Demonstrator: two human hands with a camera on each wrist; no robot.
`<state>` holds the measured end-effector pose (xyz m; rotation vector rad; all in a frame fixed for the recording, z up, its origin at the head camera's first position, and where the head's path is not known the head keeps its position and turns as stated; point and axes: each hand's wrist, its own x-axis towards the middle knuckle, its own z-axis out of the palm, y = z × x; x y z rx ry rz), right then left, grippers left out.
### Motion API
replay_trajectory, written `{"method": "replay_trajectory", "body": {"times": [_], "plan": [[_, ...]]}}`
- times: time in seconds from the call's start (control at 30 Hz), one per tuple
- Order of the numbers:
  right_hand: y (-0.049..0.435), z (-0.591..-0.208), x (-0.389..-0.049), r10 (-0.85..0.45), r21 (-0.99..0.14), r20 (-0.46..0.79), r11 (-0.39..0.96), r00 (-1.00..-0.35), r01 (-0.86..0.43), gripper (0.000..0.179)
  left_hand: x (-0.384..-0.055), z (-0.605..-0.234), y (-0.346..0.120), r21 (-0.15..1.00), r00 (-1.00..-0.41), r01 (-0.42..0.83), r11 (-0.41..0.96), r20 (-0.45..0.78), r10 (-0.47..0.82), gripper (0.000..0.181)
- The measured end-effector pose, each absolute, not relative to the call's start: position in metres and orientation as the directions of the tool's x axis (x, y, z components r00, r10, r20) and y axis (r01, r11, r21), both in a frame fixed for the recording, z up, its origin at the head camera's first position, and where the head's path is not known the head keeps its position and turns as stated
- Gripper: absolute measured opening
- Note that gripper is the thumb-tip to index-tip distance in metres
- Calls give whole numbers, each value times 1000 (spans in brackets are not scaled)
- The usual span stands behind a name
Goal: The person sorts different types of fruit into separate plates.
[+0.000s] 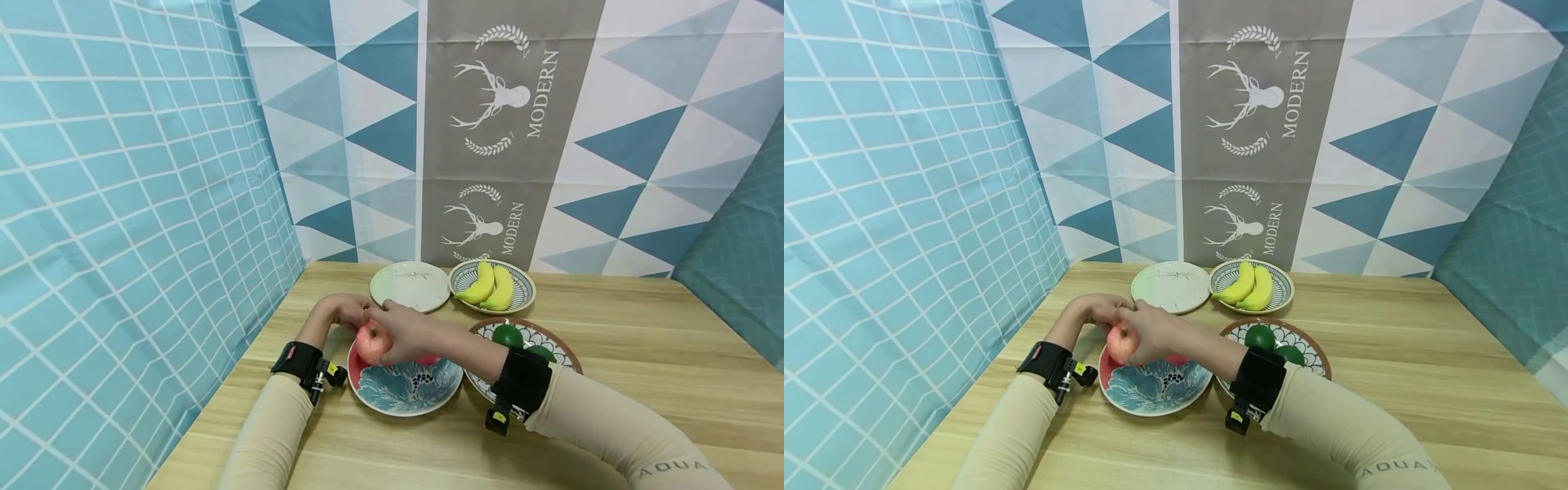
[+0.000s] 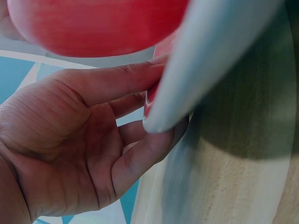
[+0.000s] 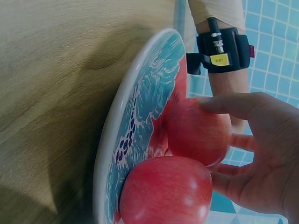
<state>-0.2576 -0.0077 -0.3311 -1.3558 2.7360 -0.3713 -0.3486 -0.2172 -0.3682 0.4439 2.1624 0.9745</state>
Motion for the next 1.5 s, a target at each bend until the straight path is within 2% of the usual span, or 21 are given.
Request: {"method": "replay_trajectory", "body": {"times": [0.23, 0.5, 0.73, 0.87, 1.07, 1.17, 1.3, 1.5], "plan": [[-11, -331, -256, -796, -220, -3, 590, -605, -776, 67, -348, -369, -217, 743, -693, 32, 668, -465, 550, 38], [-12, -327, -257, -777, -143, -49, 627, -627, -766, 79, -348, -369, -216, 749, -682, 25, 662, -471, 559, 32], [-9, -326, -258, -777, -142, -63, 628, -626, -765, 79, -350, -370, -216, 736, -690, 10, 677, -484, 538, 36], [-6, -325, -259, -777, -156, -47, 627, -628, -764, 79, -350, -370, -216, 734, -695, 3, 679, -487, 529, 39], [0, -317, -258, -772, -178, -21, 629, -636, -757, 88, -350, -371, -214, 730, -685, 11, 683, -492, 537, 12], [6, -314, -258, -777, -186, 21, 616, -629, -766, 81, -350, -371, -214, 734, -691, 3, 679, -490, 532, 9], [16, -313, -260, -779, -206, 92, 595, -621, -777, 65, -349, -370, -214, 738, -704, -18, 675, -489, 516, 23], [29, -313, -263, -744, -269, 154, 602, -651, -752, 64, -348, -370, -214, 740, -686, -22, 672, -500, 528, 27]]}}
